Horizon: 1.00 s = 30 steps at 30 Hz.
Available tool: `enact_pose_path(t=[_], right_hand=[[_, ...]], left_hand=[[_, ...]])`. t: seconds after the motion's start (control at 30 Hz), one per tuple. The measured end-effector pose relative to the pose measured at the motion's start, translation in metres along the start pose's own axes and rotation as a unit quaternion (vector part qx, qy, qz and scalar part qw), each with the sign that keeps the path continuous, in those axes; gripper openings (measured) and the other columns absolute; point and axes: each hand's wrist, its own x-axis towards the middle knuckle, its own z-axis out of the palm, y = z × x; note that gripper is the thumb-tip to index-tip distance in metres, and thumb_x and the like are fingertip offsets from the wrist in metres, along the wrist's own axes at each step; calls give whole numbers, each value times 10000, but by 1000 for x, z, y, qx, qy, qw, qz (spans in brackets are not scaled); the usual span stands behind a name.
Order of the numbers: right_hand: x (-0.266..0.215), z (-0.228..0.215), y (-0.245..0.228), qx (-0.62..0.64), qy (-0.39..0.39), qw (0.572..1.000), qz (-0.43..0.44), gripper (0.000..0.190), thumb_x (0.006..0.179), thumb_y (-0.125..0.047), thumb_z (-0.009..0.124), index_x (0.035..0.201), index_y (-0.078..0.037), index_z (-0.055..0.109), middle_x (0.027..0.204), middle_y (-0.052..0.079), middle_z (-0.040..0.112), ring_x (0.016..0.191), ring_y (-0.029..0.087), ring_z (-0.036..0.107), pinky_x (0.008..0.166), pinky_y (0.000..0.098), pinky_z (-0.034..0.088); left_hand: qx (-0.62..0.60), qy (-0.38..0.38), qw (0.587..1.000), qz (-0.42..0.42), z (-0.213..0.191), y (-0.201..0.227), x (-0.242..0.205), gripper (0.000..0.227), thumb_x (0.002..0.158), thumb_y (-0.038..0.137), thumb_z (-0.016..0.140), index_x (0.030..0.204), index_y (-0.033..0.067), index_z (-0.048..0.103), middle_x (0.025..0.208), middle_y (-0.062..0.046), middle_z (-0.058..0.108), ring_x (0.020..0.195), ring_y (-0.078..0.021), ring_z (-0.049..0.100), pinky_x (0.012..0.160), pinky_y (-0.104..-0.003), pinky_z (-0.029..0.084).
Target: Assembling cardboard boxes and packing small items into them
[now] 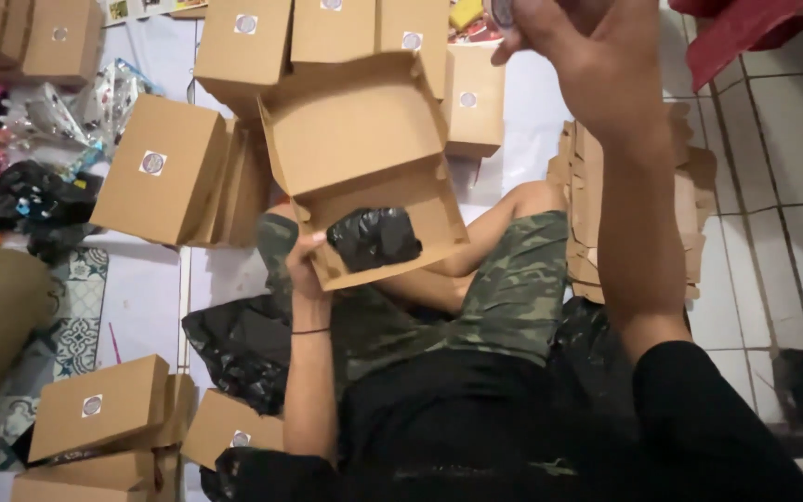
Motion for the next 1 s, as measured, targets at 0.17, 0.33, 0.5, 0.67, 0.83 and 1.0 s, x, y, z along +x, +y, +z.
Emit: enact_pose_path(t=[0.17,0.33,0.5,0.67,0.83,1.0], right_hand=[[-35,-24,-3,-13,18,1000,22,255,1173,119,542,1413,82,460,1139,230,610,935,285,627,889,398,638],[-60,-41,3,-55,-39,995,78,334,1038,171,608,1351,73,548,1057,221,701,901,239,705,832,281,599],[-78,-54,7,-133,-116,978,110,184,934,84,749,1112,37,743,1000,80,719,639,76,479,544,197,343],[-94,-66,14,-143,-118,973,135,183,890,82,762,1070,52,743,947,88,740,736,124,598,667,228,472],[-110,-67,28,-169,-91,974,119,154,889,55,812,1029,7,769,842,169,729,737,288,709,718,386,565],[-120,-68,23,-219,-96,966,94,151,909,47,790,1040,-23,761,951,153,731,769,307,709,708,369,576]], left_hand=[[49,31,998,3,45,-20,25,192,866,133,623,1040,53,640,962,-44,612,870,-143,559,842,-270,436],[73,-84,994,10,126,-38,33,620,874,86,599,1480,63,470,1313,-128,607,1143,-224,582,1043,-358,432],[-19,-115,993,-36,196,-65,27,849,805,41,564,1612,113,311,1543,-170,443,1335,-317,462,1127,-387,345],[19,-121,992,-41,223,-82,29,817,819,27,535,1604,93,320,1541,-167,457,1328,-299,474,1107,-363,346],[22,-147,989,-7,207,-119,38,860,880,65,676,1630,250,298,1505,-159,473,1284,-336,560,1110,-526,485],[-20,-150,988,-29,211,-124,33,838,869,63,643,1621,229,311,1497,-194,495,1274,-387,575,1081,-595,489]])
